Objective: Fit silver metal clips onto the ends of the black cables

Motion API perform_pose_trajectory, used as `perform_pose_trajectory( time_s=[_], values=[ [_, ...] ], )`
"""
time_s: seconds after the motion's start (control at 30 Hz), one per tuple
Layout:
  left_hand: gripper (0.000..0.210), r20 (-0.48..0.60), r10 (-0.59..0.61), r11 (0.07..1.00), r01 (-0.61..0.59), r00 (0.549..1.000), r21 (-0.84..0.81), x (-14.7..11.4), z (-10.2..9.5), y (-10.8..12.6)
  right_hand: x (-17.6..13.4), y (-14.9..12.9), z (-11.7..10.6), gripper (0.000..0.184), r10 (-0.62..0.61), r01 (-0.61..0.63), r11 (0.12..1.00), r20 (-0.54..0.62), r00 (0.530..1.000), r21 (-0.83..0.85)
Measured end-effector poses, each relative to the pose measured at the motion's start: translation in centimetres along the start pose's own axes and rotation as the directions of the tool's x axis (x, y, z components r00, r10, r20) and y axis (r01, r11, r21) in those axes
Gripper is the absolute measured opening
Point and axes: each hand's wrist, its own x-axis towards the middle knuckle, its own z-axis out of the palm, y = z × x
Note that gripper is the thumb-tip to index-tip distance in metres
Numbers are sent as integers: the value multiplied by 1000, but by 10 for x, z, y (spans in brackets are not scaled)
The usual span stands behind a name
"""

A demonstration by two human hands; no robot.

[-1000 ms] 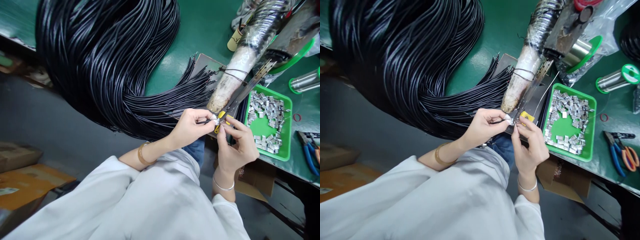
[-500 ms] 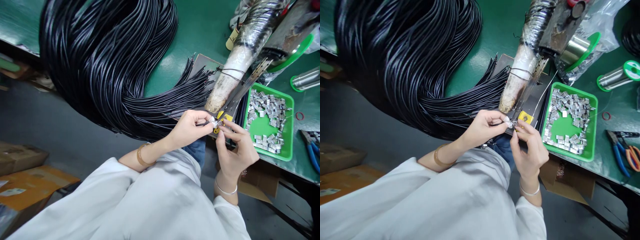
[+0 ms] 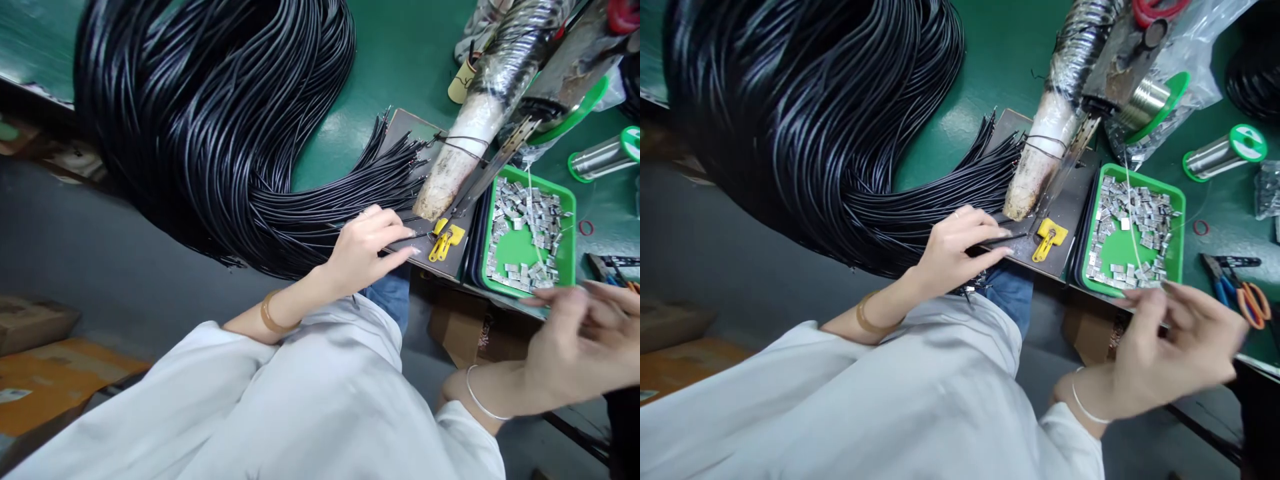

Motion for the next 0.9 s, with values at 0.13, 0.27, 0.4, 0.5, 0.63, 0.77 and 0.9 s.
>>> perform_pose_trajectory(
  time_s=[0.13, 0.27, 0.4, 0.5, 0.63, 0.77, 0.9],
  values=[
    [21, 110, -1, 971, -26, 994, 238, 5, 7, -9, 27, 30, 6, 17, -130, 246, 931, 386, 913, -268],
    [21, 220, -55, 997, 66, 974, -41, 13, 1, 3, 50, 52, 8, 12, -112, 316, 923, 629, 769, -222],
    [21, 697, 177, 765, 349, 695, -541, 17, -21, 18, 55, 53, 20, 14, -110, 427, 817, 621, 776, -388],
    [26, 805, 298, 527, 615, 512, -587, 13, -34, 22, 54, 57, 29, 15, -149, 477, 722, 560, 815, -501],
    [29, 770, 56, 169, 754, 635, -634, 1, -29, 19, 58, 68, 33, 14, -144, 435, 718, 495, 857, -543],
    [29, 660, -241, 48, 688, 712, -724, -5, -11, 13, 52, 47, 34, 9, -193, 335, 830, 335, 922, -446],
    [24, 546, -399, 167, 644, 737, -747, 0, 3, 13, 13, -19, 39, 9, -172, 173, 985, -91, 981, 13]
  ],
)
